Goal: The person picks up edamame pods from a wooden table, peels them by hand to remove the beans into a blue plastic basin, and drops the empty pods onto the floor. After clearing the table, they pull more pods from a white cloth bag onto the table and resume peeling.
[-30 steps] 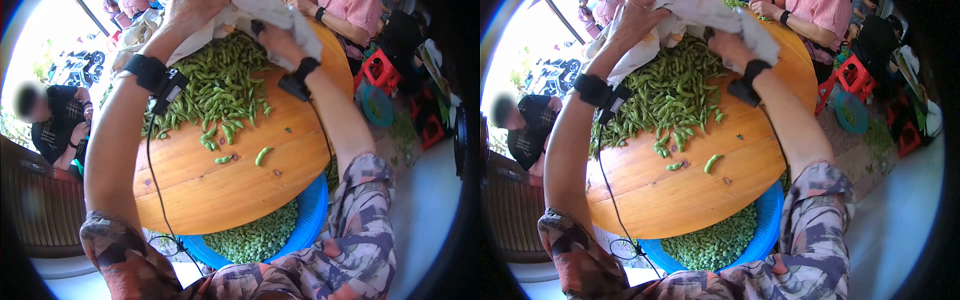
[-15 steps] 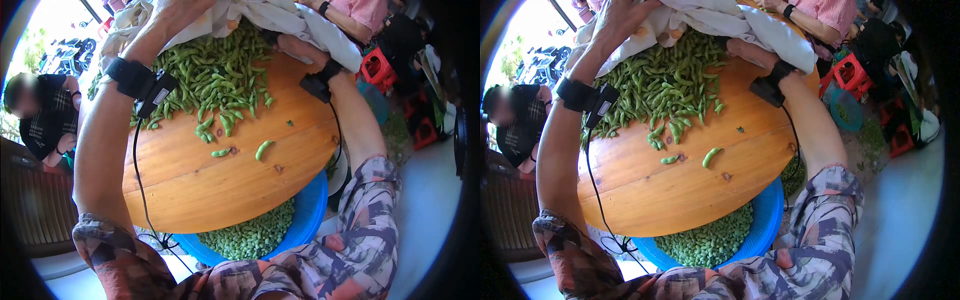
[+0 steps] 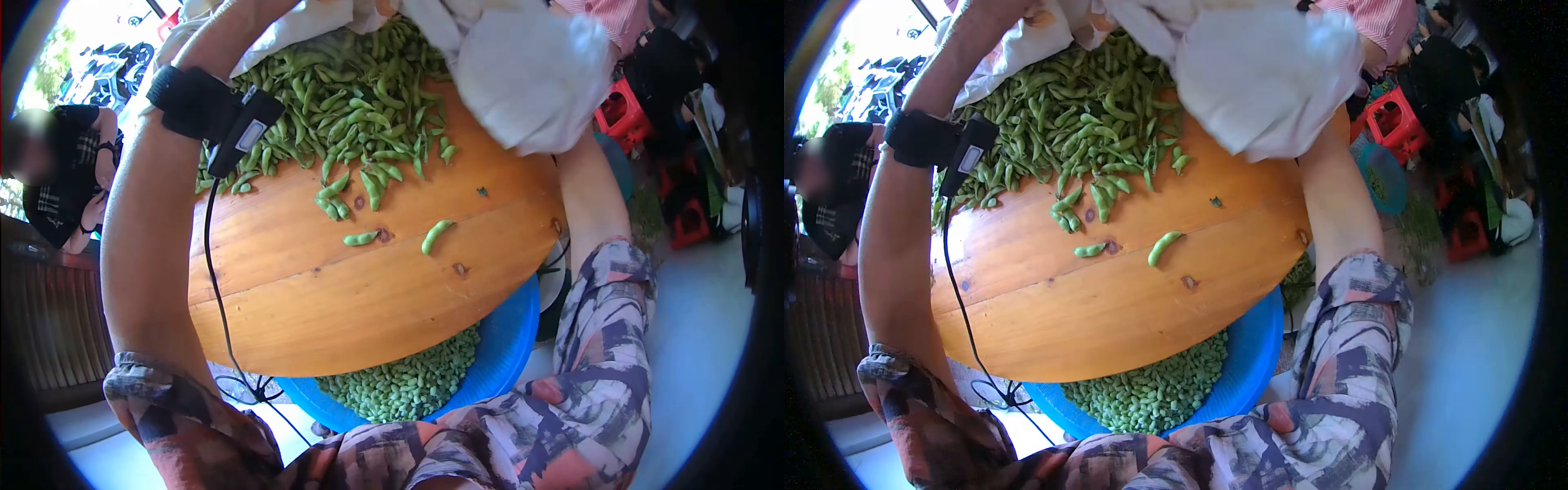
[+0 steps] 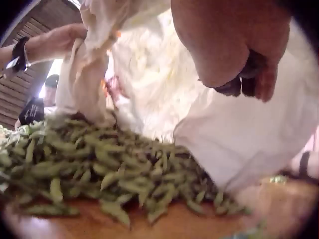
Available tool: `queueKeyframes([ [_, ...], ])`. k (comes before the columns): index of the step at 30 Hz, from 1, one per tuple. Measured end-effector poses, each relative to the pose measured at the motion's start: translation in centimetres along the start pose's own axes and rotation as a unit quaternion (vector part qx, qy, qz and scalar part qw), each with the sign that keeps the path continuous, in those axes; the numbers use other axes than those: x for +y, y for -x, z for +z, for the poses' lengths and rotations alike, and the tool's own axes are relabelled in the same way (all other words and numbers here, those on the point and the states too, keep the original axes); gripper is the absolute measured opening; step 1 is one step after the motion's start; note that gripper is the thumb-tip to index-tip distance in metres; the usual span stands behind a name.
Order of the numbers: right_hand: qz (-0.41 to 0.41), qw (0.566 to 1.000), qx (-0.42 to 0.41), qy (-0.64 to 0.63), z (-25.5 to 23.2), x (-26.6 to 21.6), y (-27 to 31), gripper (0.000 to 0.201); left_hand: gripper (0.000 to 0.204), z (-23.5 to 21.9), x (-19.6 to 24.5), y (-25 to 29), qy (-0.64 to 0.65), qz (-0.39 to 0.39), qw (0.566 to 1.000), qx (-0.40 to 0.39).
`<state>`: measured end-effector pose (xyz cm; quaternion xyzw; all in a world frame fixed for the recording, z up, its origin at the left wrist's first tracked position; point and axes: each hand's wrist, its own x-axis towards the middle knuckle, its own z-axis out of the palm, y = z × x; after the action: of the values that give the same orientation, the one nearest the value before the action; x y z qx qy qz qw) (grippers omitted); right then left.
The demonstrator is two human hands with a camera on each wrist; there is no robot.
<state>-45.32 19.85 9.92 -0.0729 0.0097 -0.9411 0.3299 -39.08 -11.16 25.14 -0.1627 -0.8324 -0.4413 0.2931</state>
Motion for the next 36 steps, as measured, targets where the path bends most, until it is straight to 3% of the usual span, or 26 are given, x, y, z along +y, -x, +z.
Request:
queueKeyframes([
  [2, -0.008, 0.999, 0.002, 0.032, -0.1, 2.0, 1.0, 0.034, 0.018, -0.2, 0.3, 0.8, -0.013, 0.039, 0.997, -0.069],
  [3, -0.014, 0.998, -0.001, 0.057, 0.0, 3.0, 0.5, 0.034, 0.018, -0.4, 0.5, 0.8, -0.012, 0.045, 0.997, -0.061],
  [5, -0.026, 0.996, 0.005, 0.082, -0.3, 4.1, -1.1, 0.035, 0.020, 0.6, -0.2, 0.6, -0.009, 0.142, 0.989, -0.044],
  [8, -0.044, 0.991, 0.016, 0.126, -0.2, 7.2, -4.4, 0.035, 0.023, 1.6, 0.3, 0.0, -0.028, 0.086, 0.996, -0.012],
  [13, -0.076, 0.975, 0.022, 0.207, -0.5, 10.4, -3.0, 0.036, 0.026, 2.6, 0.5, -0.7, 0.001, 0.048, 0.999, 0.007],
  [15, -0.091, 0.967, 0.022, 0.237, -0.5, 11.3, -2.9, 0.037, 0.027, 2.9, 1.4, -0.4, -0.160, 0.021, 0.986, 0.035],
  [16, -0.099, 0.962, 0.021, 0.252, -0.5, 11.4, -2.5, 0.037, 0.027, 2.8, 1.8, -0.4, -0.161, 0.023, 0.986, 0.038],
  [18, -0.112, 0.952, 0.018, 0.283, -0.2, 12.0, -1.9, 0.038, 0.032, 2.8, 2.0, -0.1, -0.271, 0.130, 0.954, 0.013],
  [22, -0.144, 0.932, 0.022, 0.332, -0.6, 13.0, -0.4, 0.038, 0.041, 3.8, 1.4, 0.3, -0.231, 0.212, 0.948, -0.057],
  [24, -0.166, 0.920, 0.027, 0.353, -0.8, 13.2, 0.6, 0.039, 0.045, 2.9, 3.4, 1.6, -0.388, 0.277, 0.855, -0.204],
  [25, -0.177, 0.914, 0.027, 0.365, -0.7, 13.2, 0.8, 0.039, 0.045, 3.2, 2.8, 2.0, -0.390, 0.281, 0.853, -0.205],
  [27, -0.195, 0.900, 0.024, 0.390, -0.5, 13.5, 0.7, 0.040, 0.041, 3.2, 0.7, 3.3, -0.459, 0.443, 0.751, -0.171],
  [28, -0.201, 0.893, 0.025, 0.401, -0.5, 12.7, 0.8, 0.040, 0.039, 1.7, 1.3, 4.6, -0.448, 0.501, 0.724, -0.156],
  [29, -0.207, 0.886, 0.027, 0.413, -0.4, 12.6, 0.2, 0.040, 0.039, 1.5, 1.7, 4.6, -0.450, 0.499, 0.724, -0.158],
  [31, -0.222, 0.870, 0.031, 0.439, -0.4, 11.5, 0.0, 0.041, 0.035, 1.5, 2.5, 4.4, -0.288, 0.449, 0.806, -0.256],
  [32, -0.228, 0.861, 0.032, 0.453, -0.5, 9.9, 0.2, 0.041, 0.023, 1.7, 3.8, 4.6, -0.244, 0.359, 0.861, -0.265],
  [33, -0.234, 0.852, 0.032, 0.468, -0.4, 8.8, -0.4, 0.041, 0.023, 2.7, 4.4, 4.3, -0.245, 0.358, 0.862, -0.261],
  [35, -0.241, 0.833, 0.033, 0.497, -0.4, 6.0, -1.5, 0.041, 0.013, 5.2, 4.8, 2.8, -0.508, 0.428, 0.744, -0.067],
  [36, -0.245, 0.823, 0.035, 0.511, -0.3, 5.1, 1.1, 0.042, 0.013, 6.4, 4.7, 1.0, -0.509, 0.424, 0.746, -0.066],
])
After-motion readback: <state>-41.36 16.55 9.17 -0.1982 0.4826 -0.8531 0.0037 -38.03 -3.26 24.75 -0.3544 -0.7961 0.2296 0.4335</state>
